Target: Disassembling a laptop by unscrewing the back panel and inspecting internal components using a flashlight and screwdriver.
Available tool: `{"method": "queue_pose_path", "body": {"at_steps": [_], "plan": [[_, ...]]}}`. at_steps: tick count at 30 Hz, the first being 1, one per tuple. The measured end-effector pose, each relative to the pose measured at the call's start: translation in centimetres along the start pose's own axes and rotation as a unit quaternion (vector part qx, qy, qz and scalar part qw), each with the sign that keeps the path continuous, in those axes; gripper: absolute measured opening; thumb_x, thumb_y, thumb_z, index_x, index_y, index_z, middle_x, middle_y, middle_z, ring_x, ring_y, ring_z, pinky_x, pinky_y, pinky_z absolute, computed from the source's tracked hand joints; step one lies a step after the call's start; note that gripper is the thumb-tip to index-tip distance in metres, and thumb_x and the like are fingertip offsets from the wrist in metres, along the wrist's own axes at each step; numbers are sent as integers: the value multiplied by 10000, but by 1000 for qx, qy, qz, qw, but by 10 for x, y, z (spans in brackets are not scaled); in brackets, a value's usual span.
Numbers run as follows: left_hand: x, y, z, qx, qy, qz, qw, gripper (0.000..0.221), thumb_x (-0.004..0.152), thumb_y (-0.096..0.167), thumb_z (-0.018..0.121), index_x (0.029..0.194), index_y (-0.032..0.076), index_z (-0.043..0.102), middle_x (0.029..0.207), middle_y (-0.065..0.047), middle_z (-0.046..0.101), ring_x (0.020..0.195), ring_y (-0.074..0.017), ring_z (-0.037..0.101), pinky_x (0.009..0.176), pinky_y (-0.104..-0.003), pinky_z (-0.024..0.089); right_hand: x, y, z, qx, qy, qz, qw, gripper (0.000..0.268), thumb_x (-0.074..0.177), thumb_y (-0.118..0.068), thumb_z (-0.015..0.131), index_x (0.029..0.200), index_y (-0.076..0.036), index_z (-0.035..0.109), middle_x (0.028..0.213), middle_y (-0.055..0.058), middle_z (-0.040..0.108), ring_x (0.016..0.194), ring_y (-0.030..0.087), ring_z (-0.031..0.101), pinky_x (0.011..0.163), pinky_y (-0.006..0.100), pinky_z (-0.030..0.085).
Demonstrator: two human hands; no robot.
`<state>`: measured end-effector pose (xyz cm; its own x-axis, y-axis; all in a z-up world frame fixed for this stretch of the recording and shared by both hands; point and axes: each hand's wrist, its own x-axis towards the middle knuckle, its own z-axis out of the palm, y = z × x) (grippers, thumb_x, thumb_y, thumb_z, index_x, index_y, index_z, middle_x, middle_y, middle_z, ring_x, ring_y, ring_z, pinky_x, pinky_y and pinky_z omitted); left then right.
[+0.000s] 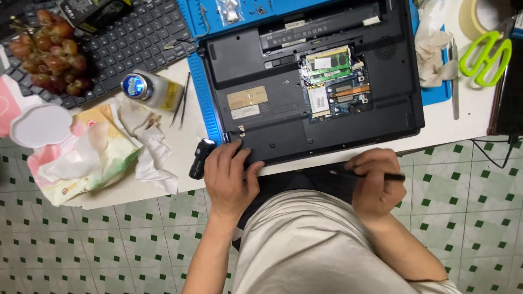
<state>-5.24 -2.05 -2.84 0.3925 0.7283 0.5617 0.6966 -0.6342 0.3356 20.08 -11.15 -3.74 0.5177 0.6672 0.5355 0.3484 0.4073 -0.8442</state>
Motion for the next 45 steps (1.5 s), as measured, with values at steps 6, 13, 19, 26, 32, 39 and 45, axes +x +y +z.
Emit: {"method": "queue_pose_path", "body": {"at_steps": [6, 13, 19, 26, 32, 39, 45], "plan": [[9, 4, 1, -68, 68, -47, 994, 54, 977, 30, 649, 982, -2, 693, 998, -118, 716, 896, -317, 728, 769, -409, 594, 13, -18, 5, 74, -75, 130, 986, 304, 1152, -149, 383, 971, 28, 551, 841, 185, 670, 785, 288, 767, 766, 371, 599], [-19, 39, -32, -493, 192, -455, 716, 277, 948, -47, 656, 1151, 54, 497, 1153, -149, 646, 1110, -273, 691, 946, -403, 596, 0, -14, -11, 24, -148, 195, 969, 191, 1080, -34, 506, 1105, 72, 663, 740, 113, 628, 587, 118, 566, 615, 297, 518], [-24, 56, -42, -638, 304, -518, 482, 250, 871, -14, 571, 1094, 84, 627, 1065, -155, 671, 1146, -359, 648, 1121, -750, 402, 2, -16, -2, -24, -162, 220, 962, 141, 1030, 7, 615, 1081, 40, 742, 683, 96, 580, 593, 121, 501, 597, 292, 428], [-19, 56, -35, -670, 329, -504, 435, 273, 823, 48, 557, 1069, 70, 675, 1033, -188, 648, 1152, -402, 623, 1124, -815, 360, -8, -10, -7, -26, -157, 253, 954, 160, 1017, 16, 612, 1068, 27, 763, 665, 78, 589, 628, 104, 489, 595, 292, 417], [-10, 60, -41, -668, 326, -504, 440, 286, 781, 61, 578, 1042, 61, 694, 1071, -207, 625, 1181, -417, 581, 1109, -828, 360, -1, -7, -12, -72, -220, 189, 954, 203, 1003, 40, 624, 1156, -22, 742, 681, 55, 545, 584, 144, 477, 566, 293, 374], [10, 58, -37, -644, 343, -550, 406, 237, 694, 64, 641, 930, 53, 650, 1022, -211, 582, 1116, -398, 576, 1126, -803, 361, -6, 9, -18, -179, -317, 2, 931, 474, 872, 111, 541, 1278, -77, 699, 850, 22, 642, 615, 128, 495, 500, 252, 391], [1, 64, -26, -624, 306, -457, 554, 307, 850, -98, 532, 1108, 31, 636, 1162, -216, 601, 1261, -449, 542, 1246, -647, 353, 1, 8, -23, -160, -321, 31, 933, 430, 846, 107, 552, 1217, -41, 712, 895, 46, 702, 708, 158, 646, 563, 267, 532]]}}
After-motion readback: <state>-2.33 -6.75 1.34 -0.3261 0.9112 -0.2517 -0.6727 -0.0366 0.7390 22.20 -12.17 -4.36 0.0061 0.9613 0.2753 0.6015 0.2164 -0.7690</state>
